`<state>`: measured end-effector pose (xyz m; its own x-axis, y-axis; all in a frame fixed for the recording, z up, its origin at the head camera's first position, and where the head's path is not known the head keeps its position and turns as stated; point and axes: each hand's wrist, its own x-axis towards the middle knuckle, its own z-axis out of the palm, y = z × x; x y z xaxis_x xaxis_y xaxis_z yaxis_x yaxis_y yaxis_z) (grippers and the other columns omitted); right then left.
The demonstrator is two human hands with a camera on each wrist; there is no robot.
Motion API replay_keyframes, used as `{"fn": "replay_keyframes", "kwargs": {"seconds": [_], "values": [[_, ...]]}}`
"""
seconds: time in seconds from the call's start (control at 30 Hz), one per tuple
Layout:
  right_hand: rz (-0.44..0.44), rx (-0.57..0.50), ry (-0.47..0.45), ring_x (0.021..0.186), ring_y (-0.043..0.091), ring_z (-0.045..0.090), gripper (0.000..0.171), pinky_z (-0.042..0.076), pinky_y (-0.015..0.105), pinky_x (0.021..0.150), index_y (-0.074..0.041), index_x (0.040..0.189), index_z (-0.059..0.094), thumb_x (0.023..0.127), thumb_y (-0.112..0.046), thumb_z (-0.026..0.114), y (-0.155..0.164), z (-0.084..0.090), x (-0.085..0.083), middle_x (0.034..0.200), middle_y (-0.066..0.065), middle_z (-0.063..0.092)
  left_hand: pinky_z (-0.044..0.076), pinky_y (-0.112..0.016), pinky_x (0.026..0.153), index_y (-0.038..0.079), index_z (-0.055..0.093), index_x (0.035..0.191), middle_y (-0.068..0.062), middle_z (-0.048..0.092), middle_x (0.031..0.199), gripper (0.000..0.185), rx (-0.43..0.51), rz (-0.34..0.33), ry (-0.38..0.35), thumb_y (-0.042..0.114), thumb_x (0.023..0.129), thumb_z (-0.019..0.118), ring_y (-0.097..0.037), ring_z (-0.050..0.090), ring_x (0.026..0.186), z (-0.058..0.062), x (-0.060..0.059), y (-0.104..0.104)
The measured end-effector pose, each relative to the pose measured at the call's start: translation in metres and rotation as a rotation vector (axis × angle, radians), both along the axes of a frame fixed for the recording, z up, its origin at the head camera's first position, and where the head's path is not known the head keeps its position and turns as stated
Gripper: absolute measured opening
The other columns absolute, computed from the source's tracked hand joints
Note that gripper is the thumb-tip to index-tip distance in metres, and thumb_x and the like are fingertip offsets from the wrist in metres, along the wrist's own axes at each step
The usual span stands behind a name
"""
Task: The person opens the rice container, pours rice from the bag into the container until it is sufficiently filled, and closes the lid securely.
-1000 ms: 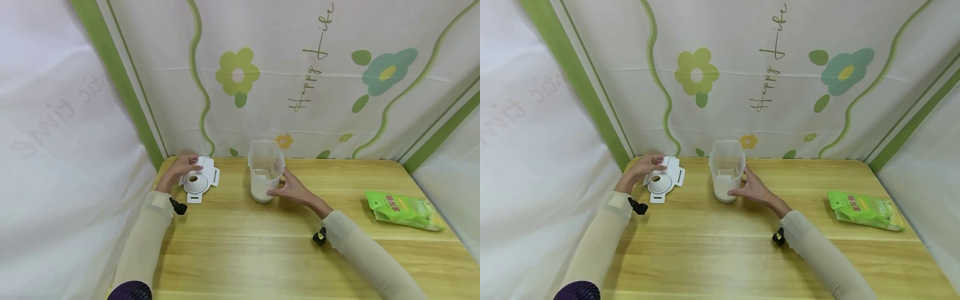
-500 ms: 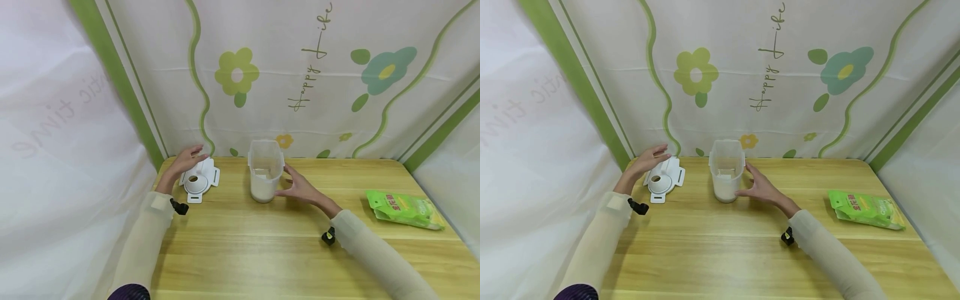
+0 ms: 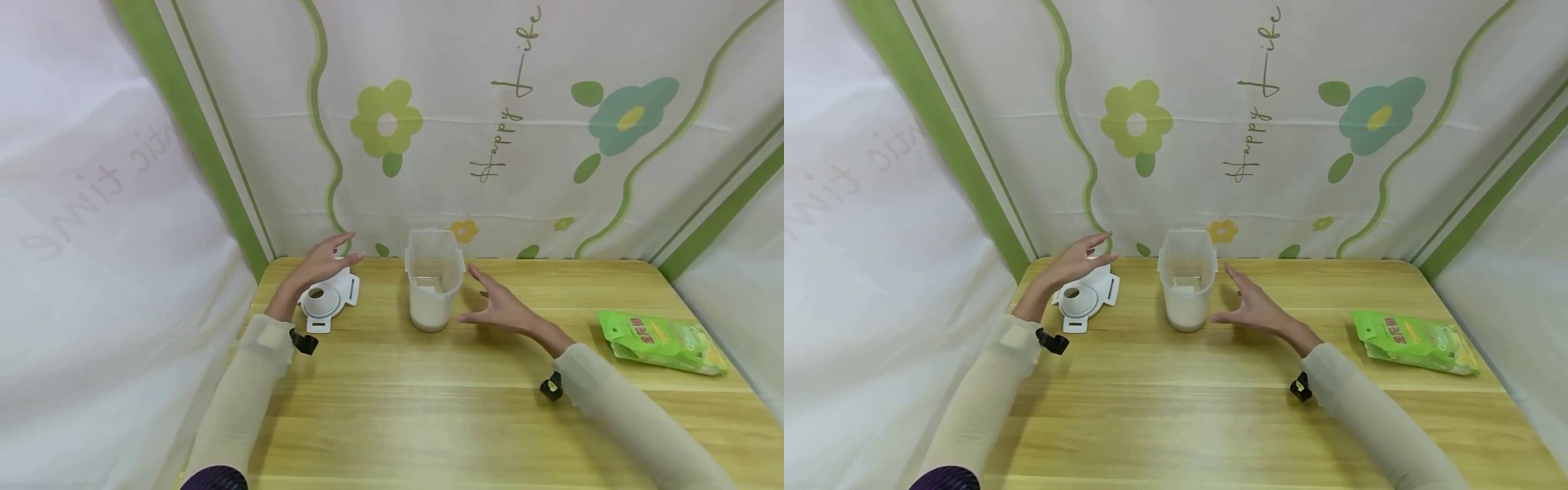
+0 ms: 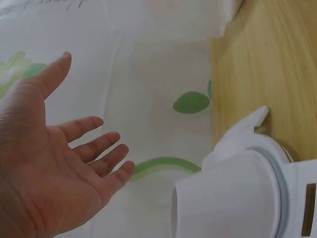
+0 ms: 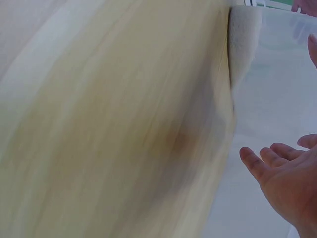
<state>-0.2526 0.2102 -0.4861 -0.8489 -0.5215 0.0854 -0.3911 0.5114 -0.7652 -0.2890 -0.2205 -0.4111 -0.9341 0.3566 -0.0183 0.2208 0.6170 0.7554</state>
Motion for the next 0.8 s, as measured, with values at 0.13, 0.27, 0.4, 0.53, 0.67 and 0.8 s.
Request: {"fn": "replay_keyframes", "kwargs": {"seconds": [0.13, 0.27, 0.4, 0.53, 0.67, 0.8], "values": [[-0.006, 0.046, 0.017, 0.158, 0.044, 0.023, 0.124, 0.038, 0.065, 0.117, -0.006, 0.171, 0.009, 0.083, -0.035, 0.093, 0.008, 0.004, -0.001, 0.175, 0.023, 0.017, 0.024, -0.062, 0.126, 0.011, 0.024, 0.169, -0.015, 0.022, 0.175, 0.088, -0.02, -0.017, 0.017, 0.053, 0.103, 0.063, -0.044, 0.024, 0.159, 0.006, 0.005, 0.012], [-0.014, 0.087, 0.034, 0.158, 0.046, 0.024, 0.124, 0.037, 0.065, 0.118, -0.008, 0.171, 0.007, 0.085, -0.037, 0.092, 0.016, 0.01, -0.001, 0.175, 0.023, 0.016, 0.019, -0.056, 0.13, 0.008, 0.021, 0.17, -0.013, 0.02, 0.176, 0.093, -0.013, -0.039, 0.044, 0.051, 0.102, 0.066, -0.035, 0.017, 0.162, 0.008, 0.01, 0.022], [-0.025, 0.126, 0.045, 0.155, 0.049, 0.027, 0.124, 0.037, 0.066, 0.118, -0.007, 0.171, 0.007, 0.085, -0.038, 0.091, 0.025, 0.016, 0.001, 0.175, 0.024, 0.015, 0.016, -0.052, 0.131, 0.008, 0.019, 0.17, -0.011, 0.017, 0.177, 0.096, -0.022, -0.068, 0.067, 0.052, 0.1, 0.069, -0.031, 0.014, 0.163, 0.01, 0.014, 0.033], [-0.027, 0.165, 0.063, 0.155, 0.05, 0.027, 0.124, 0.036, 0.068, 0.118, -0.008, 0.171, 0.008, 0.085, -0.041, 0.091, 0.033, 0.019, 0.002, 0.174, 0.025, 0.016, 0.015, -0.052, 0.132, 0.009, 0.016, 0.171, -0.01, 0.014, 0.178, 0.105, -0.034, -0.107, 0.091, 0.06, 0.096, 0.07, -0.028, 0.011, 0.164, 0.01, 0.017, 0.044], [-0.025, 0.21, 0.1, 0.156, 0.051, 0.023, 0.124, 0.028, 0.071, 0.12, -0.008, 0.171, 0.01, 0.084, -0.041, 0.092, 0.04, 0.02, 0.003, 0.173, 0.027, 0.018, 0.015, -0.052, 0.131, 0.007, 0.013, 0.171, -0.011, 0.012, 0.178, 0.117, -0.024, -0.138, 0.117, 0.074, 0.091, 0.068, -0.028, 0.01, 0.164, 0.009, 0.02, 0.053], [-0.026, 0.244, 0.103, 0.157, 0.051, 0.021, 0.126, 0.024, 0.072, 0.121, -0.009, 0.171, 0.011, 0.082, -0.044, 0.092, 0.046, 0.023, 0.006, 0.174, 0.026, 0.018, 0.015, -0.053, 0.131, 0.009, 0.009, 0.171, -0.012, 0.009, 0.178, 0.122, -0.023, -0.163, 0.15, 0.079, 0.088, 0.065, -0.029, 0.011, 0.164, 0.007, 0.023, 0.064]]}}
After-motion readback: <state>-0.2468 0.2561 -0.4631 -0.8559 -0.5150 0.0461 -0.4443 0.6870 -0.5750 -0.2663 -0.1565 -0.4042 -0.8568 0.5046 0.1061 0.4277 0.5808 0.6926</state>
